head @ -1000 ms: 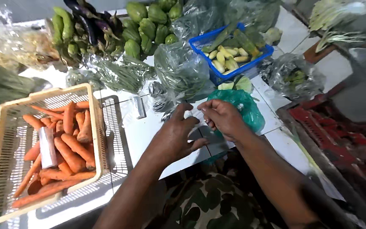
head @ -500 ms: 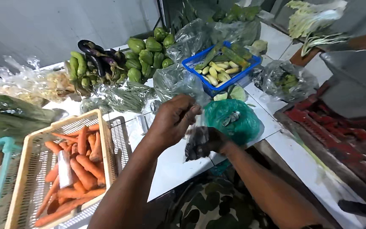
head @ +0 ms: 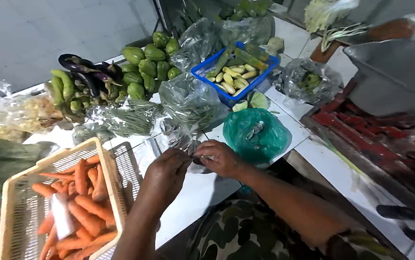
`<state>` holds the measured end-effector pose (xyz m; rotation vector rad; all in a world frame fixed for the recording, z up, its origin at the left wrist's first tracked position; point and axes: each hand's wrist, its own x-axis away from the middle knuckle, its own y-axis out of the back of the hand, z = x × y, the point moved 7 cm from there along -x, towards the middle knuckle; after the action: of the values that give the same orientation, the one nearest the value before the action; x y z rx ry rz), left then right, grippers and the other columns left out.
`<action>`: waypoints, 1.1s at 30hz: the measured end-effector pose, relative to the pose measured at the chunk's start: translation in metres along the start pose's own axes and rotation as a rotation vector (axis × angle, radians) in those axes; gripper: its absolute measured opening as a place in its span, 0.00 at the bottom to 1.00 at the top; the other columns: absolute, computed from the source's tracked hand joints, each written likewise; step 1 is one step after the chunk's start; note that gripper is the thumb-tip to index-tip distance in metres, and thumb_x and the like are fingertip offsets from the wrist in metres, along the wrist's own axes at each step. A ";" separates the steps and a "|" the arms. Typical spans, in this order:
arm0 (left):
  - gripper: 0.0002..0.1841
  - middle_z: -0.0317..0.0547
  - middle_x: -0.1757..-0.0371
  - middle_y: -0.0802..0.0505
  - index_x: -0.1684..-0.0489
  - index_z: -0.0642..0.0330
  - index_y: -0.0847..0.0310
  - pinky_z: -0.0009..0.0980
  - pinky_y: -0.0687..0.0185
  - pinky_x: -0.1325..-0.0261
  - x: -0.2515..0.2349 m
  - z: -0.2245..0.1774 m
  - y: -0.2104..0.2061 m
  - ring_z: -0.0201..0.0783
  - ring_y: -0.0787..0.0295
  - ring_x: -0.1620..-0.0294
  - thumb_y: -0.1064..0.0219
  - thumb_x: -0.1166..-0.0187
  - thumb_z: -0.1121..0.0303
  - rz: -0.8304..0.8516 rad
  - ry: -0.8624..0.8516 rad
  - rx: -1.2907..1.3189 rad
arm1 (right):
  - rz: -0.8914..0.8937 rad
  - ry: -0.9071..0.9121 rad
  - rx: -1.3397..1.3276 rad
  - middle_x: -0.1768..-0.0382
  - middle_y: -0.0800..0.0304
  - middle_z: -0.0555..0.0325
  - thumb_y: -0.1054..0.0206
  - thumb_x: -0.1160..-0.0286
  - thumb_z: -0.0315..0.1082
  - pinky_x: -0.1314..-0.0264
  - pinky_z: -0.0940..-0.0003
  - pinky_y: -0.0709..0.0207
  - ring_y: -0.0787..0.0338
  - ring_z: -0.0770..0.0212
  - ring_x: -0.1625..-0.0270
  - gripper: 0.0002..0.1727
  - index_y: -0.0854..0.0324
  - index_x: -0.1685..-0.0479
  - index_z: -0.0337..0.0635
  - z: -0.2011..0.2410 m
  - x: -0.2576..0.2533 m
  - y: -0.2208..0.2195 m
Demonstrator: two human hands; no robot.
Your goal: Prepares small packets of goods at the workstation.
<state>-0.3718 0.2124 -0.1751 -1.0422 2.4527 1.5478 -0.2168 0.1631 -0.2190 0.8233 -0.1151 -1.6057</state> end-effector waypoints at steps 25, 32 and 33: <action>0.29 0.44 0.70 0.14 0.38 0.62 0.17 0.25 0.29 0.82 0.110 -0.008 -0.175 0.31 0.27 0.83 0.64 0.04 0.53 -0.598 0.979 1.949 | 0.101 0.105 0.308 0.60 0.07 0.57 0.35 0.15 0.38 0.47 0.69 0.12 0.08 0.63 0.55 0.13 0.07 0.42 0.55 0.006 0.110 -0.022; 0.10 0.48 0.68 0.12 0.53 0.65 0.20 0.32 0.17 0.68 0.104 -0.008 -0.163 0.35 0.18 0.75 0.42 0.12 0.67 -0.478 0.881 1.622 | 0.385 -0.659 -0.290 0.54 0.11 0.57 0.47 0.10 0.40 0.50 0.68 0.17 0.13 0.66 0.55 0.18 0.13 0.47 0.38 -0.032 0.125 -0.013; 0.09 0.47 0.69 0.11 0.55 0.66 0.19 0.33 0.16 0.67 0.104 -0.008 -0.163 0.35 0.17 0.75 0.40 0.12 0.68 -0.471 0.882 1.544 | 0.349 -0.711 -0.509 0.52 0.10 0.58 0.47 0.09 0.39 0.52 0.68 0.17 0.13 0.66 0.56 0.18 0.15 0.42 0.38 -0.030 0.127 -0.014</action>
<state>-0.3571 0.1092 -0.3379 -1.6470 2.3245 -1.1069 -0.2090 0.0631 -0.3042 -0.1758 -0.3185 -1.4324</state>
